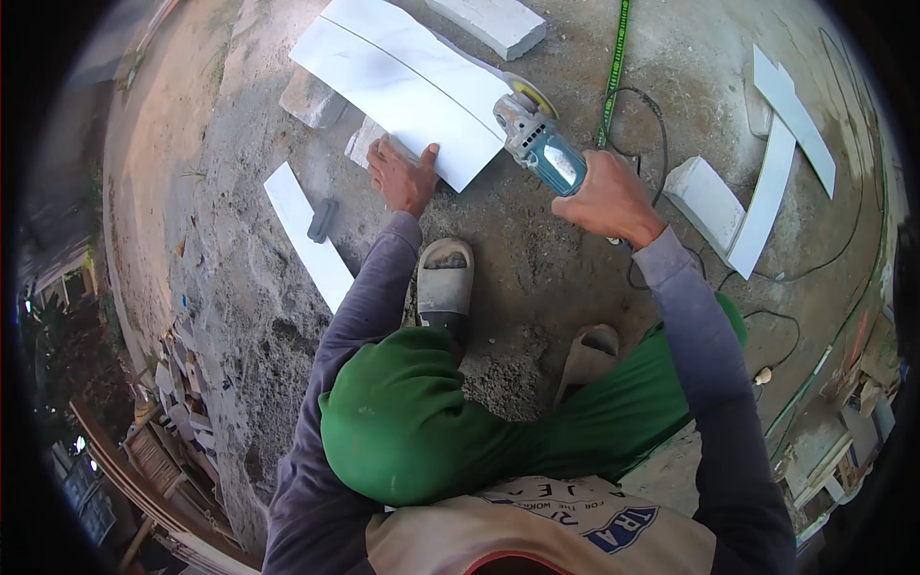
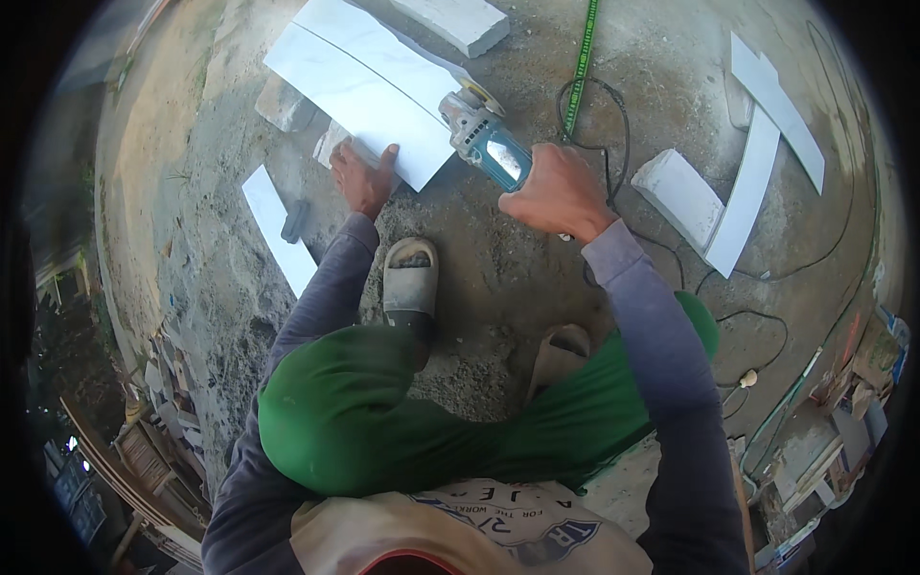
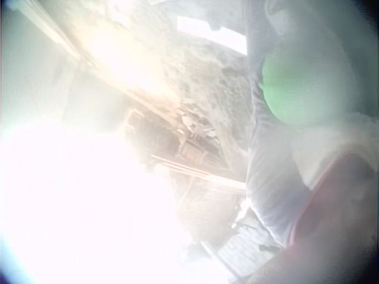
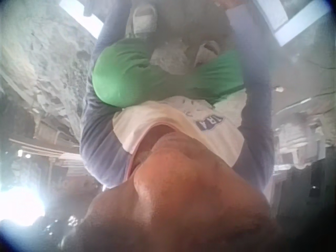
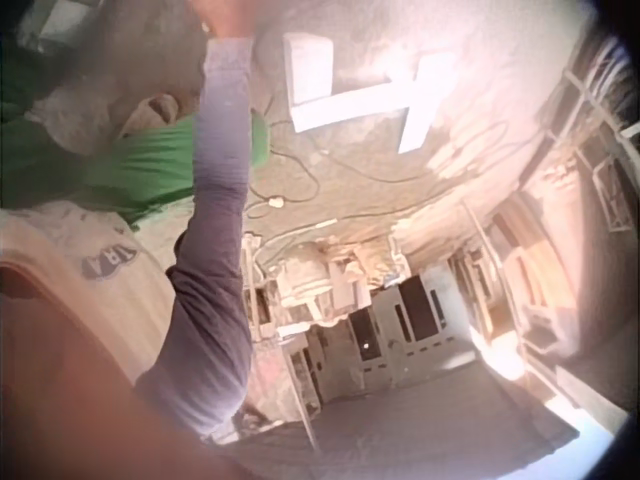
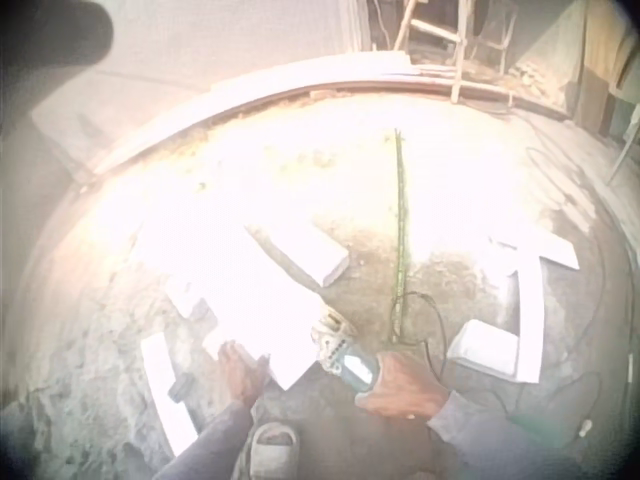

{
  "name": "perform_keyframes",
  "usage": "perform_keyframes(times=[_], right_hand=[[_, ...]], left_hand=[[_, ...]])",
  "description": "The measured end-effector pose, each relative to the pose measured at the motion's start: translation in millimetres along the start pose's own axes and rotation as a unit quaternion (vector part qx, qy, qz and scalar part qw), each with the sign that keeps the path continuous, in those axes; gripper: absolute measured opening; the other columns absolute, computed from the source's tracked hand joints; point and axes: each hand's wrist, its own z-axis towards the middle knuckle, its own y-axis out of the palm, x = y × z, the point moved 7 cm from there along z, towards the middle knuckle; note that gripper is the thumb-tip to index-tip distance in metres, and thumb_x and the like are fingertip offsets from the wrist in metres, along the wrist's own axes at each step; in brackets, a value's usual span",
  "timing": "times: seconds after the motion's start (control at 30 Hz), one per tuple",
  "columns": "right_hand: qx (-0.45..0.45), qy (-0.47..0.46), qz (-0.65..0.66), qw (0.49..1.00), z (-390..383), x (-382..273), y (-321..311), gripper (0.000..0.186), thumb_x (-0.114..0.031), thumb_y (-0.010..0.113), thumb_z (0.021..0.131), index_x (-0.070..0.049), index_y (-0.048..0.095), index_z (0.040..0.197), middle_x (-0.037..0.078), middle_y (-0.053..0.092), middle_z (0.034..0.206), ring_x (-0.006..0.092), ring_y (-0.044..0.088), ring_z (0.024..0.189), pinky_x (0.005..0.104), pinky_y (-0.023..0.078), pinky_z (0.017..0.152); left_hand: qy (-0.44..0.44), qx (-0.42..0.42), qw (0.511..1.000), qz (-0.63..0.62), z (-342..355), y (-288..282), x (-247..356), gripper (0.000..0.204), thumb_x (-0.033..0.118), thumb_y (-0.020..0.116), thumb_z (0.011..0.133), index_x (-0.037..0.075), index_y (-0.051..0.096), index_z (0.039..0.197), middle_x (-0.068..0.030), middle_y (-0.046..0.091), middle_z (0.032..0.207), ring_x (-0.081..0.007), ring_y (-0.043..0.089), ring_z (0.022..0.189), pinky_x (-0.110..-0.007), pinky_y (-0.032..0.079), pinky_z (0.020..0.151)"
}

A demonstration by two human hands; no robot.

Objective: The person cuts a tile with an angle grinder, carries the cut pieces into a room, and places the tile piece into a corner of the floor by hand and with a hammer.

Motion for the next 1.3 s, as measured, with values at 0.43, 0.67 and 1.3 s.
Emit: perform_keyframes(times=[0.43, 0.67, 1.3], right_hand=[[0.0, -0.044, 0.051, 0.998, 51.6, -59.7, 63.8, 0.039, -0.026, 0.073, 0.066, 0.009, 0.072, 0.083, 0.033, 0.071, 0.088, 0.0464, 0.072, 0.088, 0.0469, 0.058, 0.081], [-0.017, -0.075, 0.039, 0.996, 66.6, -81.8, 68.1, 0.05, -0.033, 0.08, 0.068, 0.01, 0.073, 0.093, 0.03, 0.073, 0.09, 0.0429, 0.074, 0.086, 0.0459, 0.059, 0.08], [-0.039, -0.051, 0.015, 0.998, 112.0, -73.1, 89.4, 0.035, -0.026, 0.079, 0.063, -0.001, 0.077, 0.088, 0.023, 0.075, 0.093, 0.0375, 0.076, 0.089, 0.043, 0.062, 0.079]], left_hand=[[-0.095, -0.175, 0.978, -0.062, -43.4, 14.4, -2.4, 0.052, 0.039, 0.074, 0.091, -0.009, 0.064, 0.107, -0.0217, 0.072, 0.09, -0.0325, 0.071, 0.078, -0.039, 0.057, 0.075], [-0.224, -0.271, 0.805, -0.478, -63.6, 53.2, -0.9, 0.027, 0.017, 0.06, 0.102, -0.007, 0.067, 0.092, -0.0101, 0.069, 0.086, -0.0168, 0.071, 0.072, -0.024, 0.059, 0.068], [-0.216, -0.311, 0.788, -0.486, -53.1, 71.5, 0.7, 0.022, 0.007, 0.051, 0.097, -0.006, 0.062, 0.111, -0.0048, 0.059, 0.095, -0.0138, 0.06, 0.085, -0.032, 0.059, 0.086]])
